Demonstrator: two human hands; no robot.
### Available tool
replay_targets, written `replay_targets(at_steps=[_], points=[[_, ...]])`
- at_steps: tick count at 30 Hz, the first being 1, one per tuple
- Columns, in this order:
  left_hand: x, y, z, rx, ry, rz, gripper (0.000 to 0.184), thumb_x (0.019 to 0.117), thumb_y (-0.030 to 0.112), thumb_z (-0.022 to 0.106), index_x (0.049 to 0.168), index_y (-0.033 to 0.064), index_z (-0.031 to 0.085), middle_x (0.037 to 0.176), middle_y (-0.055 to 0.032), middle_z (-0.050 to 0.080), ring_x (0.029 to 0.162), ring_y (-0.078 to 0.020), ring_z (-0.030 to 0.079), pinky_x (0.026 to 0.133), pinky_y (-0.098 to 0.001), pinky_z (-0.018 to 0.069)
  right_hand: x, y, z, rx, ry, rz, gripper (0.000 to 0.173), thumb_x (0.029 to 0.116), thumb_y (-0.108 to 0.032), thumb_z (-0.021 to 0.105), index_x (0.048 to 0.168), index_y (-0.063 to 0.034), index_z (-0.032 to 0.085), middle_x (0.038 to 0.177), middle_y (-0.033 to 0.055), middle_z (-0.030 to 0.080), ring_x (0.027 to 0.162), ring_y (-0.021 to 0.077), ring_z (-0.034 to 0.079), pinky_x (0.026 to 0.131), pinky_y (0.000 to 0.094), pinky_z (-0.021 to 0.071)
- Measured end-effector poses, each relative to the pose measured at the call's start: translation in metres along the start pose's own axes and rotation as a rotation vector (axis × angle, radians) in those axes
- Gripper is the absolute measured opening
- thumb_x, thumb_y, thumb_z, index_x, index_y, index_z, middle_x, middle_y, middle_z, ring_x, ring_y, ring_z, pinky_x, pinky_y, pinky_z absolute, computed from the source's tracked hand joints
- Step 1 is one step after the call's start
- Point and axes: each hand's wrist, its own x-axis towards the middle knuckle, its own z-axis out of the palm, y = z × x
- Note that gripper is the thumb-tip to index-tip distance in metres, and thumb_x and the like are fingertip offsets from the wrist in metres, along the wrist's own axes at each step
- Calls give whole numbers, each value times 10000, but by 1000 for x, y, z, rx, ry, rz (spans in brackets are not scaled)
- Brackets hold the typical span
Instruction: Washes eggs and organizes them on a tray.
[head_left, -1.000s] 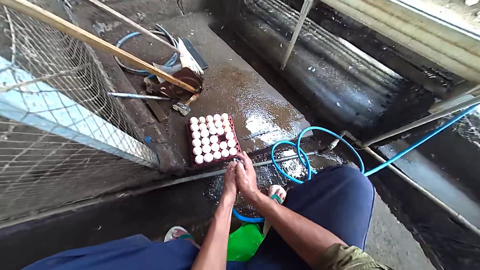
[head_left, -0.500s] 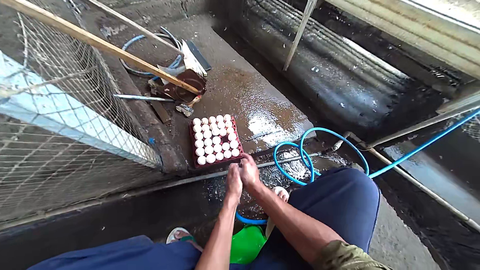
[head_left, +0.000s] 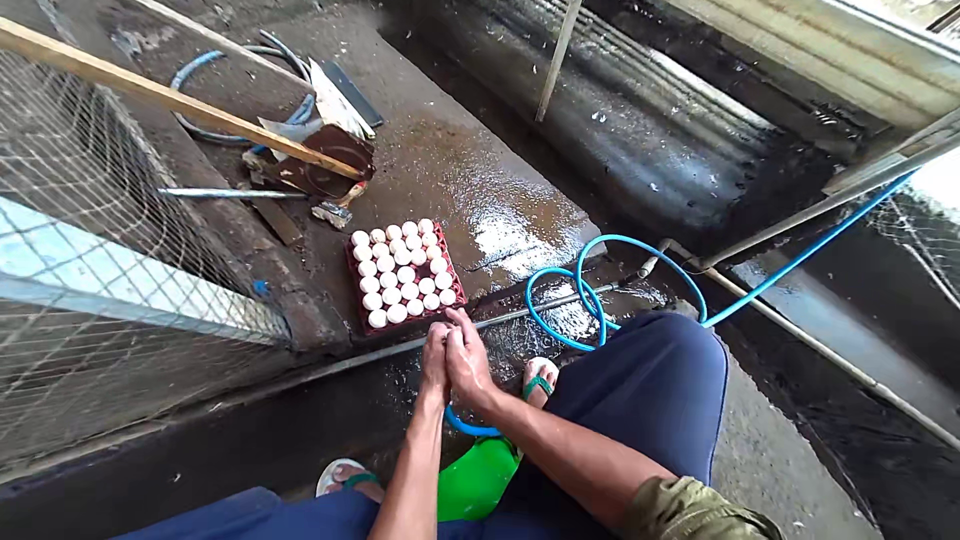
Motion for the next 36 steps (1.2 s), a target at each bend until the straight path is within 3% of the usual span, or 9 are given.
replay_targets(at_steps=[5,10,13,16,24,27,31,34,36], points=[[0,9,2,-30,-44,-75,423,1107,274,328,1378,-17,471,1185,-163,590,1012,-179,585,858,-365,507,43,-3,-12,149,13,354,468,1084,-198,436,1521,-46,366,1313,239,586,1150,308,610,953,492,515],[1,8,-3,-112,-56,12,492,1128,235,209,1435,-63,454,1445,-211,506,1313,-203,504,1126,-358,391,13,-5,-3,-74,7,-49,469,1048,-160,362,1445,20,534,1564,249,428,1483,322,387,1223,466,318],[-2,7,1,-5,-64,-8,513,1120,270,200,1347,-49,531,1250,-190,596,1091,-208,587,927,-382,493,26,-11,-7,-12,61,166,419,1073,-190,423,1449,-39,530,1397,223,584,1284,320,564,1056,528,456],[0,5,-2,-46,-38,34,483,1114,186,223,1359,-124,501,1372,-268,540,1269,-257,527,1110,-392,396,2,-10,-1,-12,4,55,446,1072,-182,359,1441,6,523,1455,227,538,1361,290,515,1137,473,412],[-8,8,-1,-65,-42,9,470,1123,177,220,1390,-106,482,1395,-249,528,1277,-225,516,1108,-358,393,5,-3,-3,15,16,34,424,1057,-171,401,1405,29,537,1384,226,583,1292,281,561,1091,463,453],[-4,10,4,-25,-62,-43,512,1125,282,190,1334,-22,545,1221,-156,606,1069,-171,586,900,-351,495,28,-7,-8,42,89,156,401,1071,-174,443,1426,6,493,1336,242,591,1226,312,584,1033,495,475],[-10,10,-3,-65,-79,-24,484,1128,192,206,1394,-108,476,1392,-249,533,1272,-227,522,1107,-358,396,2,3,-2,10,37,17,460,1042,-166,420,1452,32,489,1456,255,516,1355,313,509,1133,464,417],[-6,13,-4,-93,-171,-198,481,1118,357,196,1043,107,601,732,7,569,544,-40,474,477,-204,408,42,-1,-14,150,42,323,455,1042,-150,483,1478,-32,426,1305,221,595,1137,289,612,948,488,514],[-7,12,-10,-207,-295,-275,406,1117,367,229,1081,126,553,646,16,512,422,-53,388,379,-198,337,50,1,-18,277,15,487,372,1063,-183,446,1405,-39,475,1142,191,618,961,273,625,826,470,531]])
